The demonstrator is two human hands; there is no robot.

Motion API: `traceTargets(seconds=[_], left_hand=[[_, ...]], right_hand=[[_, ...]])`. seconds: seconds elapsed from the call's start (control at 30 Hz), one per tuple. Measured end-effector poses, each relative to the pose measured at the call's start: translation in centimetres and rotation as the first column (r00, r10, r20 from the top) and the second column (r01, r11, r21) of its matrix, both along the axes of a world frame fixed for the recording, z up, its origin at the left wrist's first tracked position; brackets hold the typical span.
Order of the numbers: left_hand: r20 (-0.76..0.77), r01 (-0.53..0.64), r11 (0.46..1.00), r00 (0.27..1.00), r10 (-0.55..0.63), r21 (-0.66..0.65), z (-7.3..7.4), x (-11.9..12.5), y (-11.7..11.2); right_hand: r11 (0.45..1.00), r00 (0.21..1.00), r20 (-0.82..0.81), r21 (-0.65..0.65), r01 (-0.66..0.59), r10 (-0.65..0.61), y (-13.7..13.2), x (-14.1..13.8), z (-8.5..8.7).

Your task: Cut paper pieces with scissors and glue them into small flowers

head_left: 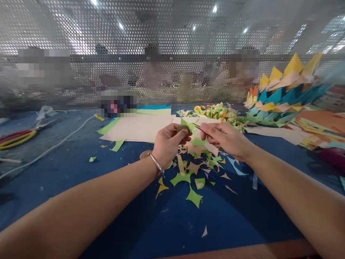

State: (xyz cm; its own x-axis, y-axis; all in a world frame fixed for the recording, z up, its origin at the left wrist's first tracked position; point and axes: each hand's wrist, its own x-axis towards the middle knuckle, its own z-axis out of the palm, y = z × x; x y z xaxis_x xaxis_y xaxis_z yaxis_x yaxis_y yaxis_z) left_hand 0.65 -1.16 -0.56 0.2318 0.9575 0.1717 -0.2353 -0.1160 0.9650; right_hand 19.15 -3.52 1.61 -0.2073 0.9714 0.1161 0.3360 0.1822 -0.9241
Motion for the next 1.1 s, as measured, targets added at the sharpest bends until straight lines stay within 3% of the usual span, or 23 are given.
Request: traceTargets(seconds=[0.2, 0.63, 0.93, 1.1], left_hand=[[-0.012, -0.040, 0.998, 0.999, 0.041, 0.053, -0.03, 0.01, 0.14], [0.060, -0.119, 0.993, 0.991, 0.120, -0.020, -0.18, 0.01, 0.63], [0.104, 0.019, 1.000, 0.994, -0.021, 0.022, -0.15, 0.13, 0.15], [0.120, 0.025, 0.999, 0.992, -0.028, 0.019, -0.05, 0.10, -0.01]], right_hand=[[1.000, 1.000, 0.007, -0.018, 0.003, -0.003, -0.12, -0.04, 0.18], [1.000, 1.000, 0.008, -0.002, -0.020, 0.020, -0.21, -0.01, 0.31], [1.000, 0.997, 0.072, -0.001, -0.006, 0.006, -0.21, -0.09, 0.28], [1.000, 0.998, 0.069, -0.006, 0.004, -0.004, -0.21, -0.11, 0.35]])
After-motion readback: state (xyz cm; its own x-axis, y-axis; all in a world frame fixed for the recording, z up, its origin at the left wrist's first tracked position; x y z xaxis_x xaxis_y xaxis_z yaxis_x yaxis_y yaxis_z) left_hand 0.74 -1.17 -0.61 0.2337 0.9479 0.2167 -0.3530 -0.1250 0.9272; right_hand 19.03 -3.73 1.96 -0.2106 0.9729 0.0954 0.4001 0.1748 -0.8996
